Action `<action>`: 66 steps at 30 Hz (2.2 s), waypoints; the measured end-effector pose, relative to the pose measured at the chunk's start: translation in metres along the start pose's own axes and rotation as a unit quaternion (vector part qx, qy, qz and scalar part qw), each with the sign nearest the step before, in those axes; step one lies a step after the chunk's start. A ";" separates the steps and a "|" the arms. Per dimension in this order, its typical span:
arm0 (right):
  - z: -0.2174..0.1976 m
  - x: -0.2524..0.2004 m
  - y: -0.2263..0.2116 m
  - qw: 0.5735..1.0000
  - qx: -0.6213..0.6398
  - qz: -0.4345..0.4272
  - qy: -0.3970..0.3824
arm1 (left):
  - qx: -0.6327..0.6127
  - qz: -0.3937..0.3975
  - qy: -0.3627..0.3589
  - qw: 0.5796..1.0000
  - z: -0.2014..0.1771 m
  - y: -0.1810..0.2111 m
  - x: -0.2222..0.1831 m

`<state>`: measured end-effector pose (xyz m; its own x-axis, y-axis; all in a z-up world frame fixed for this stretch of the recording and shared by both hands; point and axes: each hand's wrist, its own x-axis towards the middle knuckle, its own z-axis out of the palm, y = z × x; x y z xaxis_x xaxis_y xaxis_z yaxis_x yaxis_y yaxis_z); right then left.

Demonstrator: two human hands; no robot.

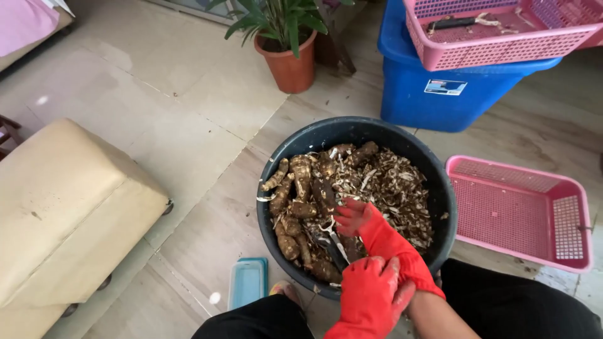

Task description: Peeling the thick outer skin of a cassava root using a small knife over a bucket of peels.

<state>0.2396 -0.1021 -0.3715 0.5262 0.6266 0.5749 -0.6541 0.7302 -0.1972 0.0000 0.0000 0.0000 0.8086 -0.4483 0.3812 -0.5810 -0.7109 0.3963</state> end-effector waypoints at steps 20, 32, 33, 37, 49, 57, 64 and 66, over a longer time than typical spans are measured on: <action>0.227 0.113 0.011 0.753 -0.062 -0.232 0.612 | -0.292 -0.165 -0.143 0.931 0.003 0.032 0.005; 0.249 0.095 0.029 0.782 -0.108 -0.195 0.582 | -0.436 -0.307 -0.250 0.808 -0.044 0.039 0.024; 0.240 0.087 0.036 0.832 -0.125 -0.182 0.508 | -0.463 -0.293 -0.227 0.805 -0.034 0.036 0.024; 0.327 0.149 0.036 0.752 -0.206 -0.094 0.619 | -0.427 -0.238 -0.123 0.864 -0.035 0.044 0.032; 0.266 0.070 0.035 0.607 -0.307 -0.067 0.730 | -0.320 -0.316 -0.191 0.873 0.046 -0.035 -0.038; 0.193 0.025 0.093 0.558 -0.491 0.186 0.643 | -0.067 -0.587 -0.163 0.790 0.193 -0.186 -0.080; 0.164 0.019 0.086 0.452 -0.537 0.298 0.647 | -0.064 -0.624 -0.088 0.774 0.272 -0.243 -0.093; 0.182 0.036 0.077 0.548 -0.370 0.181 0.728 | -0.093 -0.634 -0.094 0.762 0.273 -0.255 -0.094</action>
<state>0.1093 -0.0726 -0.2218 0.6625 -0.0726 -0.7455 -0.7432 0.0599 -0.6664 0.0975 0.0756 -0.3654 0.7190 0.4531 -0.5270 0.6900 -0.5557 0.4637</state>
